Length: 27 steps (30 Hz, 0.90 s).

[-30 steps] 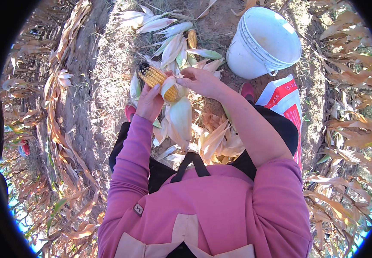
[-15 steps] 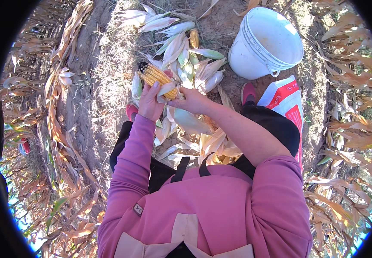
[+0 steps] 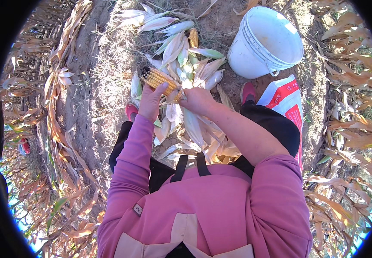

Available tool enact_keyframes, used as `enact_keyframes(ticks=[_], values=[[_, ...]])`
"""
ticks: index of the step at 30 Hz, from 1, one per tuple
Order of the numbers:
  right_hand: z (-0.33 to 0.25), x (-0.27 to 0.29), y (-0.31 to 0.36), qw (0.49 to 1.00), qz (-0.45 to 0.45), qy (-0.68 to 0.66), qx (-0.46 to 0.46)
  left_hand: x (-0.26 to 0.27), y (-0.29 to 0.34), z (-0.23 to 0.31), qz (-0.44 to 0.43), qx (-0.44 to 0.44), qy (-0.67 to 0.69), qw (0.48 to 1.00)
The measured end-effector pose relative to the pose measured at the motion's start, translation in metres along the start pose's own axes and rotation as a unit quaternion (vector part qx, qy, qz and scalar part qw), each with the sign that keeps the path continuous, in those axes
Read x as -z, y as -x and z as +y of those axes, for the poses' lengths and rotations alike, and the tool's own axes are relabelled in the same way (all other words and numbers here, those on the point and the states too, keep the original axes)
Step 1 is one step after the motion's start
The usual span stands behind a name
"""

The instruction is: The person sits on the ground in a cornfield and shucks corn cobs by hand. They peel back the husks, remove the silk, and place the cleaned cobs into a white bucket.

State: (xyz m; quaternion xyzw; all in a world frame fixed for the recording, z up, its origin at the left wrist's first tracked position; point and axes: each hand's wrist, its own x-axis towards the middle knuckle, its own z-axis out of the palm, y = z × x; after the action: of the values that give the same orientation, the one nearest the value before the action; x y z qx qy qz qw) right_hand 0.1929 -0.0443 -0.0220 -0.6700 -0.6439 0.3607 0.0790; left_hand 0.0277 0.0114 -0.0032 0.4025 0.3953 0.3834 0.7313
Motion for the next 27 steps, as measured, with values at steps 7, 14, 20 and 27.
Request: enact_keyframes(ticks=[7,14,20,27], values=[[0.01,-0.007,0.0,0.992,-0.006,0.124,-0.003,-0.007,0.004,-0.012,-0.038,-0.014,-0.093,0.995],[0.018,-0.015,-0.001,0.983,0.071,0.135,0.101,0.001,0.001,-0.012,0.002,-0.007,-0.121,0.993],[0.03,-0.012,0.003,0.977,0.092,0.148,0.121,0.025,-0.003,0.022,0.006,-0.027,0.117,0.993],[0.032,-0.059,0.034,0.932,-0.265,0.152,0.195,0.024,0.001,0.029,-0.063,-0.041,0.164,0.984]])
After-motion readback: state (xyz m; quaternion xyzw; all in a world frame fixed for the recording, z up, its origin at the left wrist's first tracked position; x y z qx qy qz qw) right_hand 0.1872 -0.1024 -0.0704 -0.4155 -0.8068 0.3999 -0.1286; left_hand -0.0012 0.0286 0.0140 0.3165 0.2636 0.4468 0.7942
